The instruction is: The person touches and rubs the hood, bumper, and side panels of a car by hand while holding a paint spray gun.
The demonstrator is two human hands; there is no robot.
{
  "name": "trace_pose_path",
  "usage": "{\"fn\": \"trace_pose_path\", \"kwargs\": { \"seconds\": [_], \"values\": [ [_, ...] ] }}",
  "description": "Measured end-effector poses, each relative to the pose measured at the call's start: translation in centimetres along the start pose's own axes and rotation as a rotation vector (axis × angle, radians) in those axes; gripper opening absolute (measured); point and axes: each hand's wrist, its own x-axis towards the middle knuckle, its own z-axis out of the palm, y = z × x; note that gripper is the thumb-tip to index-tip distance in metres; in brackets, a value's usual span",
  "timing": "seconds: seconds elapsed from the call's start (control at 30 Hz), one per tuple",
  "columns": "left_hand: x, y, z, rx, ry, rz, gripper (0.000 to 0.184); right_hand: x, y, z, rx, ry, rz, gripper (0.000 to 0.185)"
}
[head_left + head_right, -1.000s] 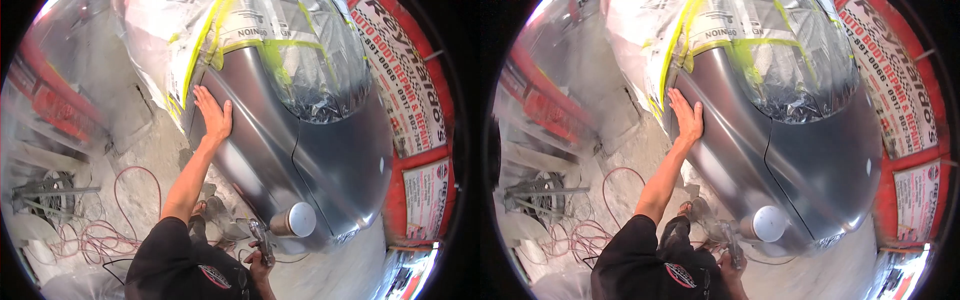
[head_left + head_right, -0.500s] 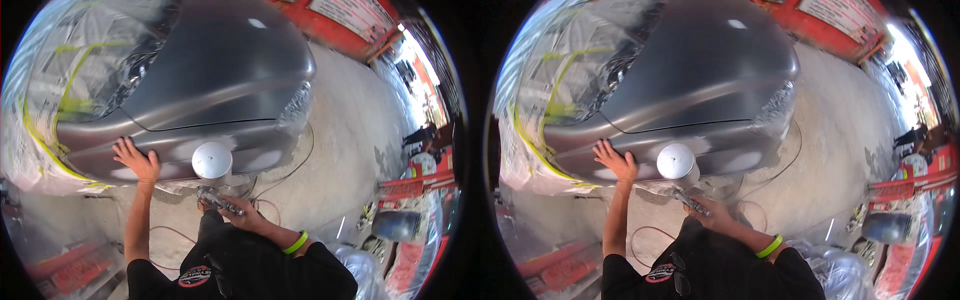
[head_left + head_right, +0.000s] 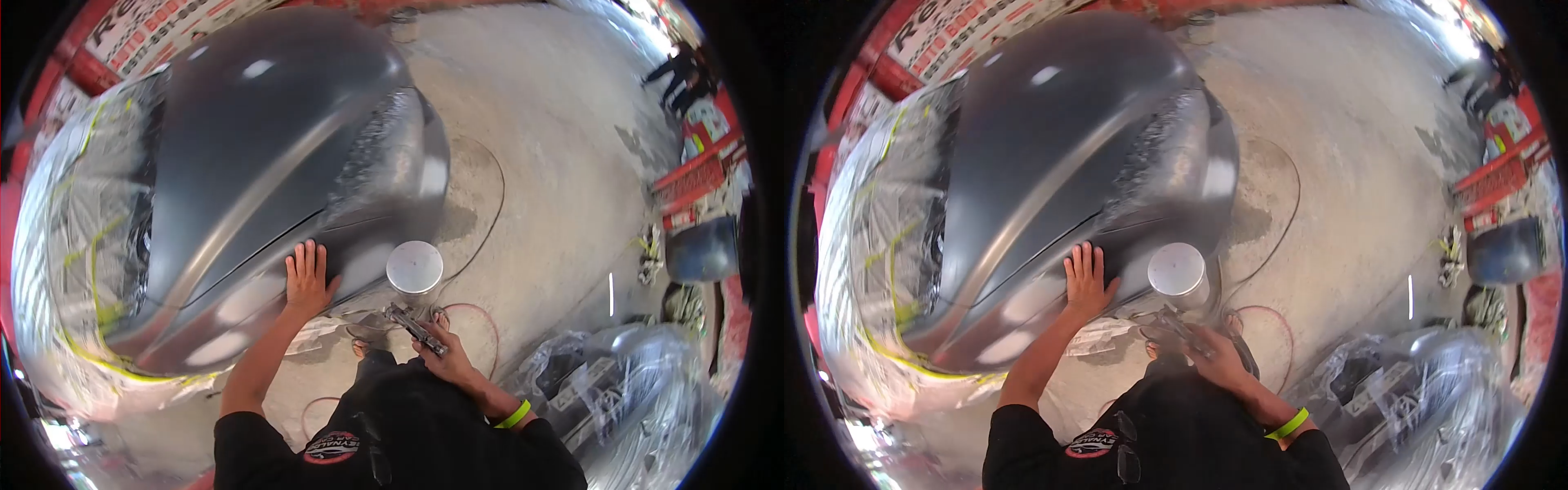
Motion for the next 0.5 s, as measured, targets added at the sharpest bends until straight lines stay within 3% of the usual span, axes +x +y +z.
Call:
{"fn": "trace_pose_path", "kwargs": {
  "seconds": [0.17, 0.27, 0.4, 0.5],
  "values": [
    [3.1, 2.8, 1.2, 0.188, -0.323, 0.285, 0.087, -1.3, 3.8, -6.3, 0.022, 0.087, 0.025, 0.039],
    [7.0, 5.3, 0.1, 0.243, -0.502, 0.457, 0.084, -2.9, 5.7, -9.1, 0.152, 0.132, 0.177, 0.039],
    [13.5, 10.6, 2.7, 0.128, -0.524, 0.629, 0.081, -6.7, 9.1, -10.3, 0.163, 0.322, 0.180, 0.037],
    [16.3, 14.8, 7.0, 0.119, -0.476, 0.761, 0.079, -10.2, 9.8, -10.6, 0.207, 0.415, 0.352, 0.034]
  ]
}}
